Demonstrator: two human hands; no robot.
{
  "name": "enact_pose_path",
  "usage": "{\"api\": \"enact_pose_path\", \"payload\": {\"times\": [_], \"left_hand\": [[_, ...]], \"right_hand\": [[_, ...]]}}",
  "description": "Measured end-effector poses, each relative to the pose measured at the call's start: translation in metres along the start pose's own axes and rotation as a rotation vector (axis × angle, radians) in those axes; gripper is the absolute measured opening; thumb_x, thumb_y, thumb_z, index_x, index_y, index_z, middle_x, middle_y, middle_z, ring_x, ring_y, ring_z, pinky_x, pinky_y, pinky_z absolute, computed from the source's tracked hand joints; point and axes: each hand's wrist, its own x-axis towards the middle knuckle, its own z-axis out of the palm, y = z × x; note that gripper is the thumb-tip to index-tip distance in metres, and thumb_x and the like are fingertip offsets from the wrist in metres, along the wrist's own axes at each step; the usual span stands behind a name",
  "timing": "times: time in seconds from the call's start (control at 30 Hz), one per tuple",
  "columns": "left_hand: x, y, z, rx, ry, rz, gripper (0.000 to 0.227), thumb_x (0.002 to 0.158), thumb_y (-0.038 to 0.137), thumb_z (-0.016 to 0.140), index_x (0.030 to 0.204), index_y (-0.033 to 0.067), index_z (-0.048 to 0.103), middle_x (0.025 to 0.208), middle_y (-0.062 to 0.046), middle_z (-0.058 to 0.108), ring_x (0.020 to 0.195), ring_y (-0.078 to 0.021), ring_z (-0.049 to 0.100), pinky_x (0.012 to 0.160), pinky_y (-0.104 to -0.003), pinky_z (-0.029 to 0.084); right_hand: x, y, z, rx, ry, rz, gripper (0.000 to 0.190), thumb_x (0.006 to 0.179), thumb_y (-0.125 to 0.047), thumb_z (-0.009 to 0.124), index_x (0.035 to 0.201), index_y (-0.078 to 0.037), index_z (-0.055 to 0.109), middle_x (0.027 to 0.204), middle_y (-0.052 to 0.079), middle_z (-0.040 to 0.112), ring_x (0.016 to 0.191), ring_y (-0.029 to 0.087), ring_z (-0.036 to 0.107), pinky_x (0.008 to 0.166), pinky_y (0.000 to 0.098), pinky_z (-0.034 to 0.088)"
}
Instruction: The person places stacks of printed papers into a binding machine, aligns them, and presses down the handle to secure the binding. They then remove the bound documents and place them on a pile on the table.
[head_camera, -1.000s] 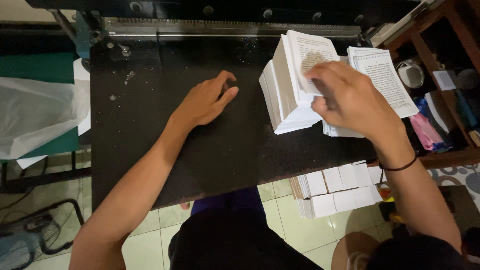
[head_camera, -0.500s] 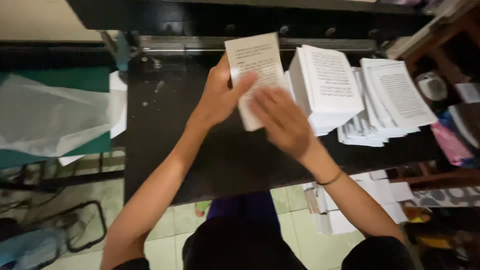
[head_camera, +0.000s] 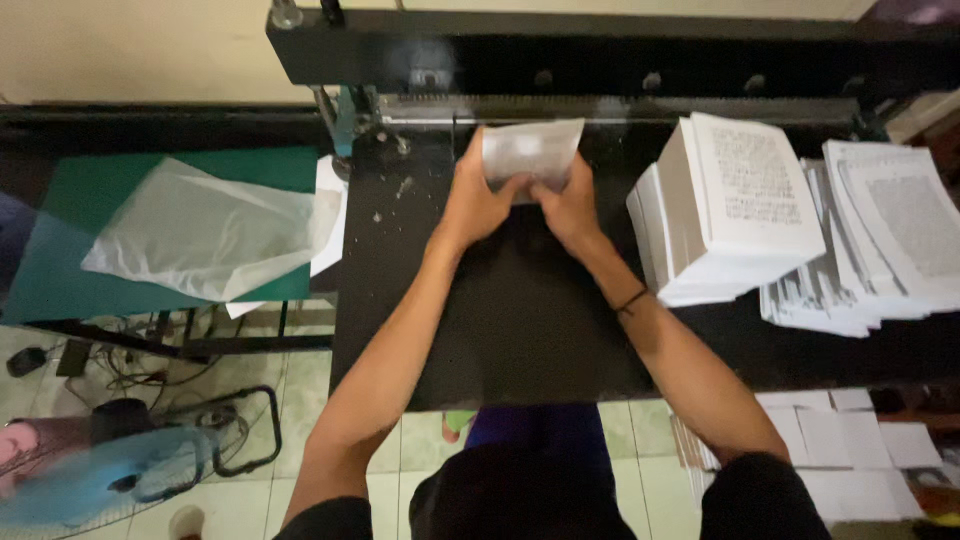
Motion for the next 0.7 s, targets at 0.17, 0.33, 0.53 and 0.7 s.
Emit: {"api": "enact_pose_path", "payload": {"times": [0.17,0.33,0.53,0.7], "left_hand": [[-0.001,0.011,-0.01,0.046,-0.079,-0.091,0.052,0.084,0.008,0.082,0.128,0.0034,0.055,0.119,-0.026,0.067,0.126,-0.0497,0.057,0.098,-0.057,0.047],[0.006,0.001,-0.021,0.058,-0.158,-0.13,0.051,0.085,0.004,0.08,0.132,0.0026,0.059,0.123,-0.021,0.071,0.125,-0.0422,0.062,0.1,-0.055,0.05],[0.013,0.029,-0.036,0.178,-0.1,-0.23,0.051,0.074,0.008,0.088,0.115,-0.0041,0.06,0.108,-0.031,0.072,0.109,-0.0537,0.067,0.088,-0.06,0.053],[0.01,0.023,-0.047,0.383,-0.011,-0.458,0.059,0.073,0.016,0.092,0.112,-0.0008,0.051,0.086,-0.021,0.069,0.087,-0.0406,0.075,0.07,-0.049,0.061]], "right_hand": [[0.001,0.0,-0.007,0.03,-0.073,0.073,0.05,0.075,0.01,0.062,0.124,0.0,0.06,0.111,0.013,0.064,0.112,0.026,0.059,0.1,0.0471,0.045],[0.002,-0.014,-0.016,-0.002,-0.158,0.053,0.052,0.082,0.01,0.065,0.132,-0.002,0.058,0.121,0.014,0.067,0.116,0.026,0.062,0.103,0.049,0.047],[-0.003,-0.036,-0.018,-0.051,-0.129,0.237,0.059,0.088,0.001,0.077,0.138,0.002,0.047,0.103,0.022,0.071,0.09,0.03,0.074,0.071,0.0366,0.062],[-0.003,-0.026,-0.016,0.007,-0.071,0.491,0.063,0.083,-0.003,0.084,0.138,0.004,0.054,0.093,0.019,0.072,0.078,0.023,0.074,0.061,0.032,0.065]]}}
